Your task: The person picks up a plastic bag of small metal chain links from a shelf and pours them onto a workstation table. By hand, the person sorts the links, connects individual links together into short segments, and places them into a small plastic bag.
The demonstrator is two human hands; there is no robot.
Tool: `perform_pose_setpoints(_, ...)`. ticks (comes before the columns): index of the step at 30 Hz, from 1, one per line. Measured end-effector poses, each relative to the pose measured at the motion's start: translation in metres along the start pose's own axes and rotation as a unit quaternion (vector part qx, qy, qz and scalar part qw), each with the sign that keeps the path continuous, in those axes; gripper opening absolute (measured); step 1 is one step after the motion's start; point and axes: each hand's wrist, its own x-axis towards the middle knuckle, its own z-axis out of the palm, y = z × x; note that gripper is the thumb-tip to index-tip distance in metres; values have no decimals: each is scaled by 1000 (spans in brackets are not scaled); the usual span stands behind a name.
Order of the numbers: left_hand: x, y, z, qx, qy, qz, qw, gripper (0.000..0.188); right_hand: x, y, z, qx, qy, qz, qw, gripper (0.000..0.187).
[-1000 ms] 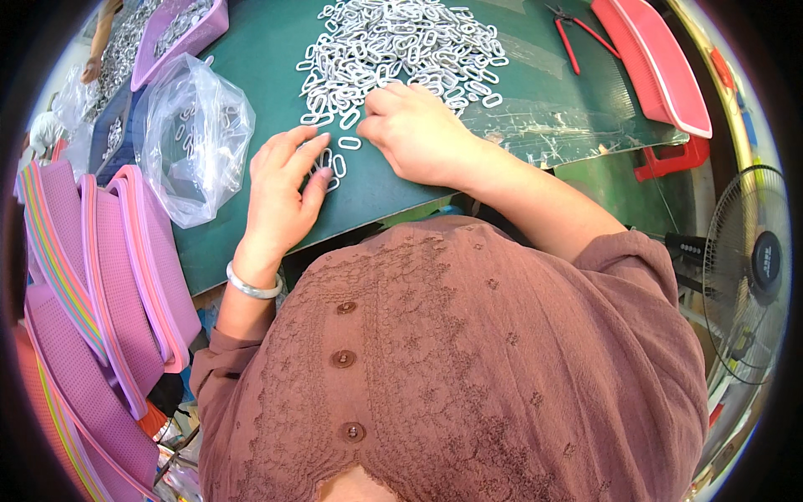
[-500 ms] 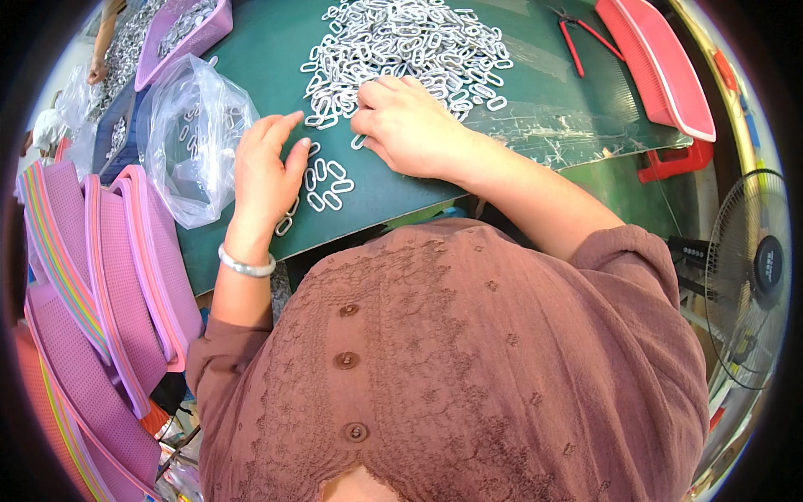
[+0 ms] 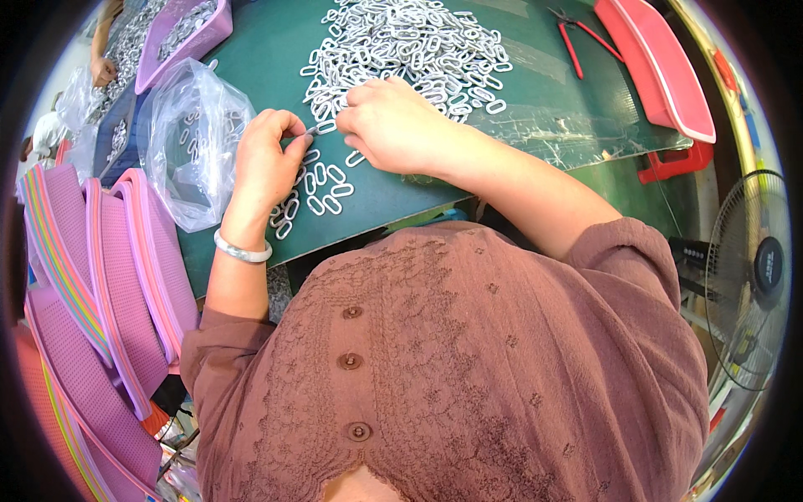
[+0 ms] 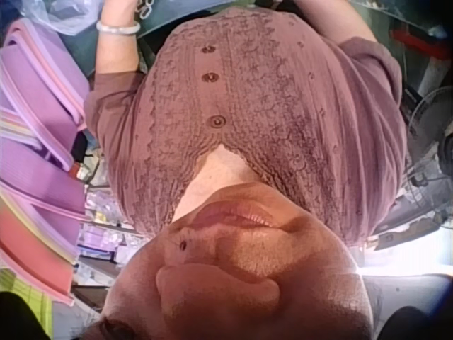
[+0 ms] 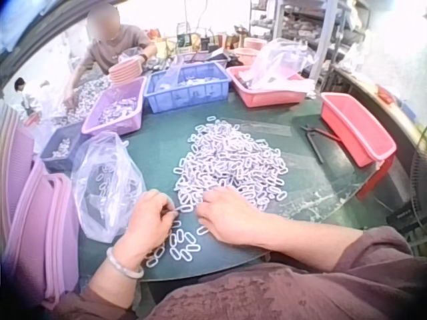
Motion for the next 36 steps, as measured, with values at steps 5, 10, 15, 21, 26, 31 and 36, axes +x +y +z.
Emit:
perform_pose_setpoints(5,-6,0,-12,67,-24,80,994,10,13,-2,10,-59,1,-28,998,17)
perform_pose_setpoints(10,-16,-4,-23,9,-38,55,998,16,13,2,6,-24,-4,-9,1000,15)
perform_pose_setpoints(15,-20,-3,-17,41,-12,65,997,23,17,-1,14,-49,12,-31,998,13)
perform_pose_setpoints(21,-27,-3,-13,47,-12,77,996,27,20,-5,8,-37,-18,-16,999,10)
perform_pose_setpoints(26,-36,1,-18,17,4,74,997,28,7,1,-2,61,-17,-39,997,9)
perform_pose_setpoints(31,-54,1,-23,-9,-6,37,999,32,-11,-1,-13,76,27,28,996,12)
perform_pose_setpoints(36,-66,8,-13,27,-50,50,997,57,-22,-13,3,12,-12,-33,999,19)
